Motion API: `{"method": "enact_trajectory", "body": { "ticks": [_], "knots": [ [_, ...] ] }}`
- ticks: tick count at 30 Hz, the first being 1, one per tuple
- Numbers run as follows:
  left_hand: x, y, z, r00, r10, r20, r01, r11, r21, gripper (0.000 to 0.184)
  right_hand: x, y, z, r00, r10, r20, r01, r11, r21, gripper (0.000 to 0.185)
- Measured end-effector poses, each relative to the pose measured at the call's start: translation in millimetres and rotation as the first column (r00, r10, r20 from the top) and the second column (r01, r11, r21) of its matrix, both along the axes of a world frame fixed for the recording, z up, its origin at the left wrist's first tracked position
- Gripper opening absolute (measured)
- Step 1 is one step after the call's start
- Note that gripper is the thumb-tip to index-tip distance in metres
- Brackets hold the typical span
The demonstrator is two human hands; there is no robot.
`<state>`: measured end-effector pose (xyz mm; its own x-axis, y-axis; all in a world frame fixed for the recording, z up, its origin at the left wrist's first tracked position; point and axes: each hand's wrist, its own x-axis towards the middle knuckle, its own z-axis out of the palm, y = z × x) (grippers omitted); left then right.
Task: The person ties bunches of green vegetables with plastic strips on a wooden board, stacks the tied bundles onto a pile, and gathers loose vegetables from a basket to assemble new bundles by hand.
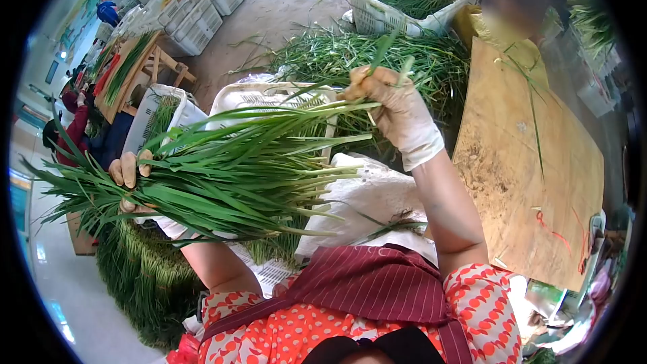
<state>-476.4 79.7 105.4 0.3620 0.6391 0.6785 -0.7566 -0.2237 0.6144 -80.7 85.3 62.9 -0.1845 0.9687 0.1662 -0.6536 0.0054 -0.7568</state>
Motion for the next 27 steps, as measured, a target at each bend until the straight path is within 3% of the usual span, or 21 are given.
{"method": "enact_trajectory", "body": {
  "ticks": [1,4,5,6,8,9,10,11,12,14,15,16,18,21,26,27],
  "knots": [
    [9,-1,-8,0.992,0.01,0.122,-0.01,1.0,0.0,0.031,3,1,-2,0.999,-0.029,-0.034,0.03,0.998,0.057,0.017],
    [-1,5,-10,0.996,-0.074,0.04,0.073,0.997,0.03,0.03,22,-3,1,0.982,-0.188,-0.006,0.187,0.976,0.114,0.015],
    [4,1,-16,0.988,-0.014,0.152,0.013,1.0,0.01,0.031,40,1,-4,0.987,-0.141,-0.074,0.152,0.972,0.177,0.016],
    [2,0,-17,0.988,-0.014,0.153,0.013,1.0,0.01,0.031,60,3,-12,0.975,-0.139,-0.173,0.165,0.975,0.149,0.02],
    [-6,-1,-19,0.982,-0.042,0.182,0.039,0.999,0.021,0.03,101,11,-34,0.977,-0.102,-0.187,0.126,0.985,0.12,0.043],
    [-6,2,-23,0.974,-0.028,0.226,0.017,0.999,0.049,0.03,99,12,-34,0.978,-0.097,-0.184,0.121,0.985,0.122,0.043],
    [-7,4,-27,0.973,-0.027,0.227,0.016,0.999,0.051,0.03,97,12,-34,0.805,-0.212,0.554,0.227,0.973,0.041,0.052],
    [-8,8,-31,0.964,-0.031,0.264,0.016,0.998,0.06,0.029,93,12,-32,0.172,-0.13,0.977,0.357,0.932,0.061,0.061],
    [-10,11,-33,0.953,-0.038,0.302,0.017,0.997,0.073,0.027,85,12,-30,0.168,-0.137,0.976,0.358,0.931,0.069,0.061],
    [-12,11,-32,0.96,0.018,0.281,-0.032,0.998,0.045,0.03,62,17,-24,-0.037,-0.335,0.942,0.185,0.924,0.335,0.063],
    [-5,11,-28,0.967,-0.025,0.254,0.014,0.999,0.044,0.031,51,22,-18,0.316,-0.266,0.911,0.152,0.962,0.228,0.058],
    [-1,11,-25,0.972,-0.07,0.224,0.063,0.997,0.04,0.033,38,26,-8,0.63,-0.156,0.761,0.083,0.987,0.134,0.053],
    [-4,15,-29,0.966,-0.055,0.253,0.049,0.998,0.031,0.034,8,23,21,0.823,0.049,0.566,-0.089,0.995,0.044,0.047],
    [10,11,-23,0.972,-0.091,0.215,0.083,0.995,0.046,0.033,-26,32,16,0.956,0.161,0.245,-0.175,0.984,0.035,0.035],
    [9,10,-27,0.969,-0.079,0.234,0.076,0.997,0.021,0.033,-12,23,21,0.895,0.163,0.414,-0.169,0.985,-0.023,0.028],
    [11,10,-27,0.969,-0.081,0.233,0.077,0.997,0.026,0.034,-7,17,26,0.873,0.088,0.479,-0.133,0.989,0.061,0.028]
  ]
}}
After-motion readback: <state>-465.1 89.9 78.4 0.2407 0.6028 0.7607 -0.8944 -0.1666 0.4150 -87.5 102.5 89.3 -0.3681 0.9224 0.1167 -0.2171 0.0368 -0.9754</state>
